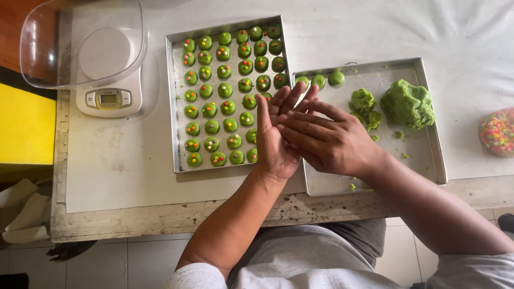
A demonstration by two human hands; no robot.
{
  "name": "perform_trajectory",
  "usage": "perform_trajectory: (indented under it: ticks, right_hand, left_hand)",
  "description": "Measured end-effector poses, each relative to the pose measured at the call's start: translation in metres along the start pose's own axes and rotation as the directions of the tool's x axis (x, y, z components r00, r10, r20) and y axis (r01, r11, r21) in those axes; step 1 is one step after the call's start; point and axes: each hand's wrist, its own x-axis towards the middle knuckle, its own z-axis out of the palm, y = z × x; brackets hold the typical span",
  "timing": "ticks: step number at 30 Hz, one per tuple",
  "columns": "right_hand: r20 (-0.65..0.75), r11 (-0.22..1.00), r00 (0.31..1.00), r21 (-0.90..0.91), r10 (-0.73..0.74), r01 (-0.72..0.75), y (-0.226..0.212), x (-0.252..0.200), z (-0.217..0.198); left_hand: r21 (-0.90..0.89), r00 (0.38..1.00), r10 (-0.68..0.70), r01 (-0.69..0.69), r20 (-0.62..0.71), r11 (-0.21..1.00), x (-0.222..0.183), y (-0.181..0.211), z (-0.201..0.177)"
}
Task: Shaping green cookie dough into small balls by hand and arranging them on a baking tray.
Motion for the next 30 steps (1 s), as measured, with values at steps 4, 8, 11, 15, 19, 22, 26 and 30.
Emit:
perform_trajectory:
  ticks: [4,8,11,15,19,22,26,30]
  right_hand:
    - [-0.019,1.000,1.000,-0.012,0.000,-0.001,0.003,0.001,-0.009]
    - [0.262,0.993,0.962,-0.109,0.081,-0.054,0.002,0.001,-0.008]
    - [0.398,0.997,0.914,-0.056,0.078,-0.061,0.002,-0.004,-0.002]
    - [0.439,0.981,0.898,0.176,-0.007,-0.078,-0.015,-0.010,0.010]
    - [0.560,0.989,0.826,0.080,0.060,-0.126,-0.005,0.012,0.005]
    - [0.591,0.973,0.773,-0.146,0.232,-0.180,0.017,0.015,-0.001]
    - [0.408,0.972,0.891,-0.196,0.201,-0.129,0.028,0.008,-0.002]
    - [0.242,0.968,0.953,-0.216,0.183,-0.131,0.031,0.000,0.001]
  left_hand:
    - [0.042,1.000,0.002,-0.002,0.000,0.999,0.000,-0.003,0.001]
    - [-0.062,0.952,-0.225,0.242,0.207,0.968,-0.010,-0.006,0.008]
    - [-0.096,0.900,-0.235,0.288,0.368,0.953,-0.005,0.001,0.000]
    - [-0.404,0.977,-0.151,0.200,0.149,0.893,-0.011,0.018,0.025]
    - [0.261,0.725,-0.109,-0.100,0.680,0.960,-0.013,-0.014,-0.011]
    - [-0.284,0.903,-0.314,0.395,0.293,0.874,-0.005,0.002,0.010]
    - [-0.123,0.975,-0.199,0.211,0.101,0.970,-0.004,0.003,0.004]
    - [-0.100,0.982,-0.151,0.163,0.115,0.982,-0.003,0.003,-0.003]
